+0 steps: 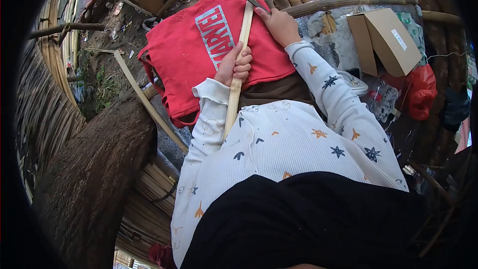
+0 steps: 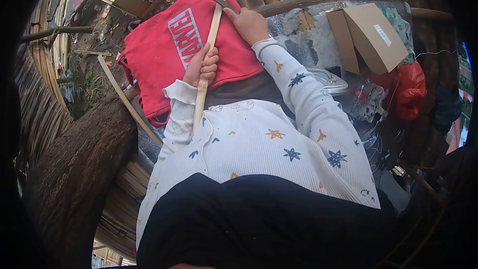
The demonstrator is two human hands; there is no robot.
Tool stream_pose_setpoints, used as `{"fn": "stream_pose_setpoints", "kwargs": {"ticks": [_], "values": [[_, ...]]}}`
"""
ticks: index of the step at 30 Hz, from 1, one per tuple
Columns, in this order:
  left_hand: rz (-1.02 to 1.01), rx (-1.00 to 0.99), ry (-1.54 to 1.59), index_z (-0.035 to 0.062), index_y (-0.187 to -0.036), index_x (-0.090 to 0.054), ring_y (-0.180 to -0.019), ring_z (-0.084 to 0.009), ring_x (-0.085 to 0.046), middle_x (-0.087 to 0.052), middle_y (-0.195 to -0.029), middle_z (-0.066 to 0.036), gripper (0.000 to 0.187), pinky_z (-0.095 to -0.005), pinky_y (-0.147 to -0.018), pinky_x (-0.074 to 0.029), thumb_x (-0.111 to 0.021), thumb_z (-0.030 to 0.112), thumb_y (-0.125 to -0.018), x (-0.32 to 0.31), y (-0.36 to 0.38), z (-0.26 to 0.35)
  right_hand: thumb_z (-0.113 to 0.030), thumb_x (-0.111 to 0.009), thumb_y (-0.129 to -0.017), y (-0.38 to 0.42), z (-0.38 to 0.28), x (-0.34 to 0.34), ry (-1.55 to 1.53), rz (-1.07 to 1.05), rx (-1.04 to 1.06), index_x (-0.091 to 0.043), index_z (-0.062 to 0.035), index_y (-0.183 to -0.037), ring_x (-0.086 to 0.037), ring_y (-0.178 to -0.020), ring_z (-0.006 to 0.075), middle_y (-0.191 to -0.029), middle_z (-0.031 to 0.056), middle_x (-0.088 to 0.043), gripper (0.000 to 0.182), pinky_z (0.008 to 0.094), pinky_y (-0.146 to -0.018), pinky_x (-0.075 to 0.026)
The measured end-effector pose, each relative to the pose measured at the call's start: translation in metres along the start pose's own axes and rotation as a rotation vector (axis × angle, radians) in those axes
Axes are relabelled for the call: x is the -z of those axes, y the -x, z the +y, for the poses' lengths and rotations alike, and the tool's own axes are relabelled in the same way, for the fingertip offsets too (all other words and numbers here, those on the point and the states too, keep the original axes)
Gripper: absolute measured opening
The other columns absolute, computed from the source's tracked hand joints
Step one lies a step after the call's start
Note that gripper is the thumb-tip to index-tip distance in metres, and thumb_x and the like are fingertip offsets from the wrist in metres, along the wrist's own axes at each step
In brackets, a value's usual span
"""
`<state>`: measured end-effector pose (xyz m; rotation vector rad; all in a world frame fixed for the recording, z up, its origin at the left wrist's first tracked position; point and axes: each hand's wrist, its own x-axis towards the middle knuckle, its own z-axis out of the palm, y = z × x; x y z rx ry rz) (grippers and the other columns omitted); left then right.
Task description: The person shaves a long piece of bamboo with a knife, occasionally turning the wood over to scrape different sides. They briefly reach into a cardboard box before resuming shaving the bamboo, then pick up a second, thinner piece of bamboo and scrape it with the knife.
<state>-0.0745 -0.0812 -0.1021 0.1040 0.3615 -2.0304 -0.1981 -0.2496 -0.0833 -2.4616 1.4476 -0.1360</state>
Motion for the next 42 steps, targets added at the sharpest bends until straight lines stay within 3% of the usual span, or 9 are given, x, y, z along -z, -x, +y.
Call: {"fn": "stream_pose_setpoints", "kwargs": {"ticks": [1, 3, 6, 10, 13, 18, 20, 27, 42], "values": [[0.067, 0.019, -0.113, 0.0118, -0.079, -0.035, -0.036, -0.0023, -0.020, -0.023, -0.052, 0.005, 0.034, -0.0164, -0.029, -0.018, -0.034, 0.040, -0.097, -0.001, 0.003, -0.006, -0.065, -0.029, -0.087, -0.026, 0.002, -0.004, -0.037, 0.008, -0.151, -0.065, -0.0018, -0.078, -0.062, -0.074, 0.0392, -0.073, 0.0227, -0.063, 0.074, 0.0493, -0.066, -0.049], [0.057, 0.012, -0.051, 0.0121, -0.078, -0.035, -0.036, -0.0022, -0.019, -0.023, -0.052, 0.005, 0.035, -0.0167, -0.029, -0.018, -0.034, 0.041, -0.097, -0.007, 0.006, -0.009, -0.067, -0.023, -0.087, -0.070, -0.004, 0.007, -0.043, -0.040, -0.175, -0.067, 0.0016, -0.080, -0.062, -0.079, 0.0393, -0.079, 0.0245, -0.063, 0.082, 0.0482, -0.070, -0.049], [0.017, -0.015, 0.034, 0.0121, -0.078, -0.036, -0.036, -0.0022, -0.020, -0.023, -0.052, 0.005, 0.035, -0.0169, -0.029, -0.018, -0.033, 0.041, -0.097, -0.004, 0.009, -0.004, -0.068, -0.021, -0.086, -0.114, 0.001, 0.000, -0.032, -0.081, -0.019, -0.066, 0.0024, -0.083, -0.061, -0.085, 0.0407, -0.082, 0.0259, -0.063, 0.083, 0.0466, -0.075, -0.047], [0.044, 0.001, 0.006, 0.0121, -0.078, -0.036, -0.036, -0.0027, -0.020, -0.023, -0.052, 0.005, 0.036, -0.0171, -0.029, -0.018, -0.033, 0.043, -0.097, -0.003, 0.005, -0.001, -0.068, -0.020, -0.086, -0.115, 0.015, -0.013, -0.237, -0.150, -0.110, -0.064, 0.0071, -0.087, -0.058, -0.088, 0.0435, -0.087, 0.0282, -0.062, 0.087, 0.0442, -0.082, -0.044], [-0.008, 0.043, 0.013, 0.0126, -0.077, -0.036, -0.036, -0.0024, -0.020, -0.023, -0.051, 0.006, 0.036, -0.0167, -0.029, -0.018, -0.033, 0.044, -0.096, -0.002, 0.003, 0.003, -0.068, -0.024, -0.086, -0.092, 0.023, -0.011, -0.346, -0.243, -0.139, -0.066, 0.0022, -0.076, -0.063, -0.080, 0.0358, -0.077, 0.0224, -0.064, 0.082, 0.0413, -0.073, -0.047], [0.107, 0.037, -0.093, 0.0129, -0.077, -0.036, -0.036, -0.0020, -0.019, -0.023, -0.052, 0.006, 0.038, -0.0164, -0.029, -0.017, -0.032, 0.046, -0.096, -0.008, 0.005, 0.004, -0.061, -0.034, -0.088, 0.001, 0.002, 0.019, -0.406, -0.321, 0.112, -0.061, 0.0027, -0.070, -0.057, -0.069, 0.0403, -0.066, 0.0229, -0.059, 0.072, 0.0450, -0.066, -0.044], [0.106, 0.056, -0.157, 0.0128, -0.077, -0.036, -0.037, -0.0019, -0.018, -0.023, -0.052, 0.006, 0.039, -0.0162, -0.030, -0.016, -0.031, 0.046, -0.096, -0.008, 0.005, 0.004, -0.058, -0.036, -0.089, 0.022, -0.008, 0.029, -0.327, -0.325, 0.082, -0.060, -0.0002, -0.069, -0.057, -0.066, 0.0401, -0.065, 0.0221, -0.058, 0.066, 0.0458, -0.063, -0.044], [0.244, -0.021, -0.258, 0.0124, -0.077, -0.036, -0.037, -0.0019, -0.018, -0.022, -0.053, 0.006, 0.037, -0.0167, -0.030, -0.016, -0.032, 0.044, -0.097, -0.018, 0.003, 0.005, -0.065, -0.037, -0.085, 0.026, -0.022, 0.025, -0.158, -0.203, -0.045, -0.062, -0.0041, -0.066, -0.062, -0.066, 0.0363, -0.065, 0.0178, -0.062, 0.068, 0.0440, -0.061, -0.049], [0.251, -0.082, -0.357, 0.0125, -0.076, -0.036, -0.037, -0.0021, -0.017, -0.022, -0.053, 0.007, 0.035, -0.0174, -0.030, -0.014, -0.033, 0.041, -0.097, -0.016, 0.000, 0.006, -0.067, -0.038, -0.083, 0.020, -0.016, 0.008, -0.053, 0.003, 0.073, -0.062, -0.0064, -0.067, -0.063, -0.060, 0.0325, -0.060, 0.0139, -0.061, 0.067, 0.0413, -0.052, -0.050]]}}
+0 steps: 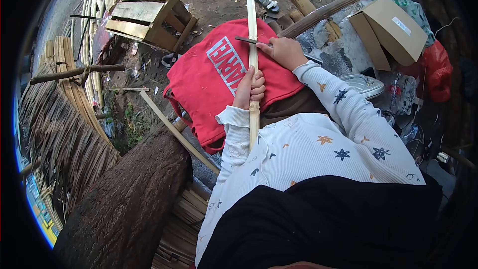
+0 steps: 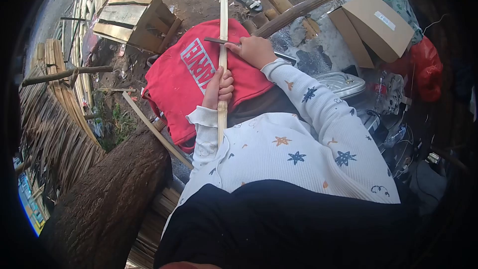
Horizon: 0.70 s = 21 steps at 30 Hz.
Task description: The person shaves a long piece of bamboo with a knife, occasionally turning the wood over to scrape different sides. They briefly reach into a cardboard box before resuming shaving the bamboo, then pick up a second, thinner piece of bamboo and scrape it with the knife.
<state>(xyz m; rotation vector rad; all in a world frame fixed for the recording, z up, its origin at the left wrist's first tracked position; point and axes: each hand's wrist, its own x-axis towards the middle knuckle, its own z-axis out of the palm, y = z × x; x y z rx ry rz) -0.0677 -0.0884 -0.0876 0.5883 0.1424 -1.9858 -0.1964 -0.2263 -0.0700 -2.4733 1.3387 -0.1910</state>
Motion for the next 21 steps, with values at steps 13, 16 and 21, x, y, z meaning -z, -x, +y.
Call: {"fn": "stream_pose_setpoints", "kwargs": {"ticks": [13, 16, 21], "values": [[-0.035, 0.037, 0.062, 0.0120, -0.077, -0.037, -0.037, -0.0021, -0.018, -0.022, -0.053, 0.006, 0.035, -0.0170, -0.030, -0.016, -0.034, 0.041, -0.097, -0.001, 0.003, -0.003, -0.068, -0.040, -0.081, 0.011, 0.004, -0.005, -0.047, 0.037, -0.017, -0.063, -0.0055, -0.078, -0.063, -0.060, 0.0324, -0.060, 0.0139, -0.061, 0.067, 0.0412, -0.053, -0.050], [-0.052, 0.041, 0.078, 0.0122, -0.078, -0.036, -0.037, -0.0018, -0.018, -0.023, -0.053, 0.006, 0.033, -0.0174, -0.030, -0.016, -0.035, 0.040, -0.097, -0.001, 0.003, -0.003, -0.068, -0.040, -0.081, 0.011, 0.006, -0.006, -0.067, 0.039, -0.008, -0.063, -0.0054, -0.081, -0.063, -0.060, 0.0328, -0.061, 0.0143, -0.061, 0.067, 0.0416, -0.053, -0.050], [-0.042, 0.045, 0.088, 0.0122, -0.079, -0.036, -0.037, -0.0017, -0.018, -0.023, -0.053, 0.006, 0.033, -0.0172, -0.030, -0.016, -0.035, 0.040, -0.097, -0.006, 0.006, -0.002, -0.068, -0.040, -0.081, 0.012, 0.007, -0.008, -0.083, 0.056, -0.001, -0.063, -0.0055, -0.082, -0.063, -0.060, 0.0329, -0.059, 0.0144, -0.060, 0.067, 0.0418, -0.053, -0.050]]}}
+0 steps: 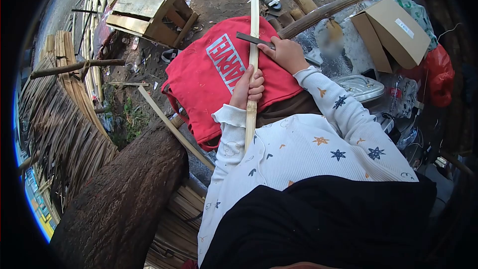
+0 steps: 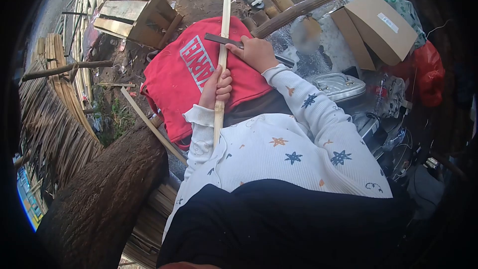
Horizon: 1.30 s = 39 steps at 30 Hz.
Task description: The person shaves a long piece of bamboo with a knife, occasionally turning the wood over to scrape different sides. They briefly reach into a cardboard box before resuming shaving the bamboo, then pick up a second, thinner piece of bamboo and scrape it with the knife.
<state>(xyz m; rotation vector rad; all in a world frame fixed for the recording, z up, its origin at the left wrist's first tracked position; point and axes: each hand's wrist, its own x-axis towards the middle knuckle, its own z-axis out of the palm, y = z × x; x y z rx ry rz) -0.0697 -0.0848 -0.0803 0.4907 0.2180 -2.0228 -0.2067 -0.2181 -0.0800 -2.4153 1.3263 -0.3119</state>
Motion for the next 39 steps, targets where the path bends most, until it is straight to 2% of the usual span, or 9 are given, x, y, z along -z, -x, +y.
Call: {"fn": "stream_pose_setpoints", "kwargs": {"ticks": [3, 7, 11, 14, 15, 23, 27, 31, 39], "values": [[-0.003, 0.005, -0.009, 0.0124, -0.079, -0.036, -0.037, -0.0016, -0.018, -0.023, -0.053, 0.006, 0.034, -0.0174, -0.030, -0.016, -0.034, 0.040, -0.097, 0.000, 0.001, -0.001, -0.067, -0.041, -0.081, 0.001, 0.000, 0.003, -0.005, -0.005, 0.029, -0.062, -0.0056, -0.078, -0.062, -0.056, 0.0322, -0.056, 0.0140, -0.059, 0.065, 0.0412, -0.051, -0.049], [0.000, 0.008, -0.003, 0.0129, -0.077, -0.037, -0.037, -0.0018, -0.019, -0.023, -0.052, 0.006, 0.036, -0.0170, -0.030, -0.016, -0.034, 0.043, -0.097, 0.000, 0.003, -0.002, -0.063, -0.049, -0.079, 0.011, 0.000, 0.020, -0.009, -0.022, 0.331, -0.054, -0.0059, -0.068, -0.058, -0.049, 0.0305, -0.052, 0.0121, -0.055, 0.059, 0.0393, -0.046, -0.046], [-0.011, 0.025, -0.009, 0.0135, -0.076, -0.036, -0.036, -0.0015, -0.019, -0.022, -0.051, 0.007, 0.036, -0.0171, -0.030, -0.016, -0.034, 0.043, -0.097, 0.002, 0.004, -0.004, -0.057, -0.056, -0.078, 0.009, 0.007, 0.039, 0.045, -0.139, 0.544, -0.052, -0.0067, -0.071, -0.058, -0.055, 0.0314, -0.059, 0.0125, -0.056, 0.051, 0.0400, -0.048, -0.044], [-0.057, 0.051, 0.008, 0.0139, -0.077, -0.035, -0.036, -0.0013, -0.018, -0.021, -0.051, 0.007, 0.036, -0.0171, -0.029, -0.015, -0.033, 0.044, -0.097, 0.006, 0.002, -0.006, -0.058, -0.053, -0.079, -0.015, 0.031, 0.024, 0.040, 0.005, 0.442, -0.053, -0.0058, -0.072, -0.059, -0.056, 0.0326, -0.060, 0.0139, -0.057, 0.053, 0.0408, -0.049, -0.044], [-0.046, 0.049, -0.002, 0.0140, -0.077, -0.036, -0.035, -0.0012, -0.017, -0.021, -0.051, 0.007, 0.036, -0.0171, -0.029, -0.014, -0.032, 0.044, -0.097, 0.008, 0.002, -0.007, -0.059, -0.050, -0.081, -0.024, 0.030, 0.027, 0.066, -0.042, 0.202, -0.053, -0.0046, -0.073, -0.059, -0.057, 0.0340, -0.060, 0.0154, -0.058, 0.055, 0.0420, -0.050, -0.045], [0.098, 0.005, -0.234, 0.0135, -0.076, -0.035, -0.036, -0.0014, -0.018, -0.022, -0.051, 0.008, 0.037, -0.0171, -0.031, -0.015, -0.033, 0.045, -0.096, -0.008, 0.003, -0.007, -0.064, -0.042, -0.083, -0.008, 0.023, 0.030, 0.089, -0.148, 0.371, -0.056, -0.0054, -0.068, -0.059, -0.051, 0.0337, -0.053, 0.0145, -0.056, 0.063, 0.0438, -0.048, -0.046], [0.187, -0.039, -0.341, 0.0129, -0.076, -0.036, -0.037, -0.0013, -0.018, -0.022, -0.051, 0.008, 0.037, -0.0177, -0.032, -0.016, -0.034, 0.045, -0.096, -0.013, -0.001, -0.010, -0.065, -0.038, -0.083, -0.025, 0.026, 0.025, 0.112, -0.102, 0.114, -0.060, -0.0045, -0.067, -0.062, -0.058, 0.0340, -0.059, 0.0163, -0.060, 0.067, 0.0435, -0.052, -0.048], [0.211, -0.047, -0.369, 0.0127, -0.076, -0.036, -0.037, -0.0014, -0.019, -0.023, -0.052, 0.008, 0.037, -0.0181, -0.032, -0.016, -0.035, 0.044, -0.096, -0.015, 0.001, -0.011, -0.065, -0.038, -0.084, -0.019, 0.017, 0.024, 0.075, -0.125, 0.050, -0.062, -0.0036, -0.069, -0.062, -0.060, 0.0353, -0.061, 0.0176, -0.060, 0.067, 0.0439, -0.056, -0.049], [0.183, -0.034, -0.387, 0.0132, -0.076, -0.036, -0.037, -0.0020, -0.019, -0.023, -0.051, 0.008, 0.036, -0.0185, -0.031, -0.016, -0.035, 0.044, -0.095, -0.011, 0.003, -0.013, -0.067, -0.039, -0.082, -0.013, 0.030, 0.049, 0.253, -0.293, 0.497, -0.060, -0.0032, -0.070, -0.062, -0.060, 0.0344, -0.060, 0.0171, -0.060, 0.068, 0.0439, -0.057, -0.049]]}}
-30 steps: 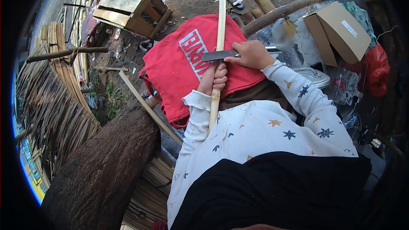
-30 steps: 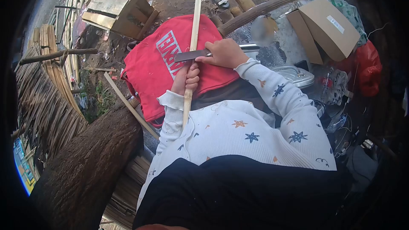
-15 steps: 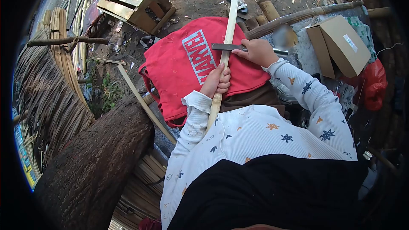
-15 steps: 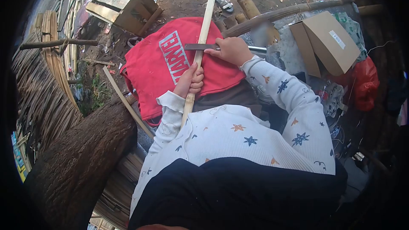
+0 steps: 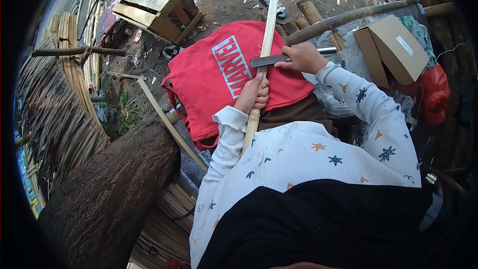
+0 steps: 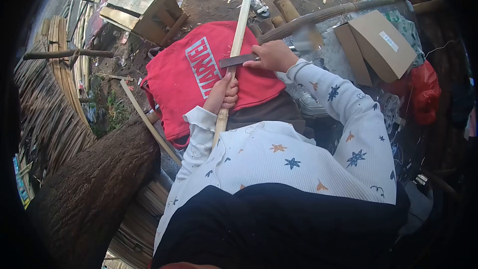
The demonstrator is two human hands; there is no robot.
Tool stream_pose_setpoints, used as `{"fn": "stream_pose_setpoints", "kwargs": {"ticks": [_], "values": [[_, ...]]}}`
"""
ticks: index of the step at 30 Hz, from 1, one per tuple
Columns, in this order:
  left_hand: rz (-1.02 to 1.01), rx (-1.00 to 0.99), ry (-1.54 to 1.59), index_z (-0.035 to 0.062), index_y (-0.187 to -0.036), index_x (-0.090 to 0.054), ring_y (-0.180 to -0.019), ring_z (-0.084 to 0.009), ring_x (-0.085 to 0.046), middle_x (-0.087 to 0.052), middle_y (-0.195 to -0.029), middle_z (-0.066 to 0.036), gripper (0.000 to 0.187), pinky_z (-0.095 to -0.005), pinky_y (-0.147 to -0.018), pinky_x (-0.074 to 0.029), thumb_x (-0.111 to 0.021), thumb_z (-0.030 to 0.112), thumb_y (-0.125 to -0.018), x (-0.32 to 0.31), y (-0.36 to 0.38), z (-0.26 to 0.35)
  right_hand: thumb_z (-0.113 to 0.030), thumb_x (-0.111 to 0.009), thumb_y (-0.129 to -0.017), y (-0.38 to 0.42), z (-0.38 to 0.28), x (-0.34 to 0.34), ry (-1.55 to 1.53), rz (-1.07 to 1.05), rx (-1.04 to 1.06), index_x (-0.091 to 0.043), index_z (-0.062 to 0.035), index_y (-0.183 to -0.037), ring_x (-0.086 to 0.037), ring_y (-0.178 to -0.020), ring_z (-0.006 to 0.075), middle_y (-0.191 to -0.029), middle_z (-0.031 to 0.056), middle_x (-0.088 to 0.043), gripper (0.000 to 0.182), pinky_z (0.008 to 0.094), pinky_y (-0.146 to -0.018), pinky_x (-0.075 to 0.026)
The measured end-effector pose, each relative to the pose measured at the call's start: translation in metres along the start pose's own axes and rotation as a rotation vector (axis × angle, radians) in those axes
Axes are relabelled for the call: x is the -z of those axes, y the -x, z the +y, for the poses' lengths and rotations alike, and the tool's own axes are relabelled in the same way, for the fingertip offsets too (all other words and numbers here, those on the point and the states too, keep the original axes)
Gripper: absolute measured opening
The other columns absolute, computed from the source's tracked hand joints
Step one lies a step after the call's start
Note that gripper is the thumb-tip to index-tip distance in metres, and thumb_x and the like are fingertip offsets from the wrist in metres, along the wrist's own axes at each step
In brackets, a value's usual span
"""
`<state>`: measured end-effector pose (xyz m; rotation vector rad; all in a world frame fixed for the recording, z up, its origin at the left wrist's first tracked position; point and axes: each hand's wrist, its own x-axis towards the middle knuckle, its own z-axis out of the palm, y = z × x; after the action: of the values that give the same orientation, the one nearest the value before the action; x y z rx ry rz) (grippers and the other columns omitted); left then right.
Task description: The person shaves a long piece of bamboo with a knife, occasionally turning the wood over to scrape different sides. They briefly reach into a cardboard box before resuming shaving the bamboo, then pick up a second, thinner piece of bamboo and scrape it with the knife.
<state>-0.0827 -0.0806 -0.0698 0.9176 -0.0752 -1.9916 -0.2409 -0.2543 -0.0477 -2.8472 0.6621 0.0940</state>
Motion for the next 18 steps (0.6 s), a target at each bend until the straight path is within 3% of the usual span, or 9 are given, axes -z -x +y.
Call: {"fn": "stream_pose_setpoints", "kwargs": {"ticks": [3, 4, 7, 11, 14, 17, 18], "values": [[0.015, 0.007, -0.008, 0.0135, -0.075, -0.036, -0.037, -0.0022, -0.019, -0.023, -0.051, 0.008, 0.036, -0.0186, -0.031, -0.016, -0.035, 0.043, -0.096, 0.000, -0.002, -0.003, -0.069, -0.036, -0.082, -0.029, 0.037, -0.009, -0.091, 0.141, -0.425, -0.062, -0.0024, -0.072, -0.063, -0.067, 0.0344, -0.065, 0.0176, -0.062, 0.072, 0.0434, -0.061, -0.049], [0.019, 0.010, -0.006, 0.0136, -0.075, -0.036, -0.036, -0.0023, -0.019, -0.023, -0.051, 0.008, 0.036, -0.0187, -0.031, -0.016, -0.035, 0.042, -0.096, 0.001, -0.003, -0.003, -0.069, -0.033, -0.083, -0.037, 0.043, -0.011, -0.080, 0.167, -0.468, -0.063, -0.0015, -0.075, -0.064, -0.071, 0.0352, -0.070, 0.0185, -0.063, 0.074, 0.0435, -0.064, -0.050], [0.042, 0.023, 0.016, 0.0141, -0.074, -0.036, -0.036, -0.0021, -0.019, -0.023, -0.051, 0.008, 0.035, -0.0188, -0.030, -0.015, -0.036, 0.042, -0.095, -0.002, 0.002, 0.000, -0.068, -0.034, -0.084, -0.042, 0.035, -0.009, -0.178, 0.077, -0.502, -0.064, -0.0006, -0.077, -0.063, -0.072, 0.0363, -0.070, 0.0191, -0.063, 0.074, 0.0446, -0.065, -0.049], [0.015, 0.018, 0.050, 0.0144, -0.075, -0.037, -0.035, -0.0014, -0.019, -0.024, -0.050, 0.008, 0.035, -0.0183, -0.029, -0.015, -0.038, 0.042, -0.095, -0.001, 0.001, -0.002, -0.064, -0.040, -0.083, -0.013, -0.019, 0.007, -0.147, -0.062, -0.125, -0.062, -0.0025, -0.072, -0.062, -0.062, 0.0359, -0.063, 0.0174, -0.061, 0.066, 0.0454, -0.058, -0.048], [0.022, 0.019, 0.032, 0.0146, -0.075, -0.036, -0.035, -0.0012, -0.019, -0.024, -0.050, 0.008, 0.035, -0.0182, -0.029, -0.015, -0.037, 0.043, -0.095, -0.002, 0.002, 0.000, -0.064, -0.042, -0.083, 0.001, -0.034, 0.014, -0.100, -0.085, 0.017, -0.061, -0.0035, -0.073, -0.061, -0.059, 0.0348, -0.060, 0.0162, -0.060, 0.064, 0.0442, -0.055, -0.048], [0.005, 0.023, 0.041, 0.0148, -0.075, -0.036, -0.035, -0.0010, -0.019, -0.024, -0.051, 0.008, 0.035, -0.0181, -0.029, -0.015, -0.036, 0.043, -0.095, -0.003, 0.003, -0.001, -0.064, -0.042, -0.083, -0.013, 0.000, 0.000, -0.046, 0.099, -0.117, -0.062, -0.0038, -0.077, -0.062, -0.059, 0.0336, -0.061, 0.0154, -0.061, 0.064, 0.0429, -0.054, -0.049], [0.010, 0.022, 0.036, 0.0148, -0.075, -0.036, -0.035, -0.0009, -0.019, -0.024, -0.051, 0.008, 0.035, -0.0180, -0.029, -0.015, -0.035, 0.043, -0.096, -0.004, 0.003, -0.001, -0.064, -0.041, -0.083, -0.022, 0.014, 0.000, -0.077, 0.104, -0.293, -0.063, -0.0036, -0.080, -0.063, -0.063, 0.0339, -0.064, 0.0166, -0.062, 0.065, 0.0434, -0.057, -0.049]]}}
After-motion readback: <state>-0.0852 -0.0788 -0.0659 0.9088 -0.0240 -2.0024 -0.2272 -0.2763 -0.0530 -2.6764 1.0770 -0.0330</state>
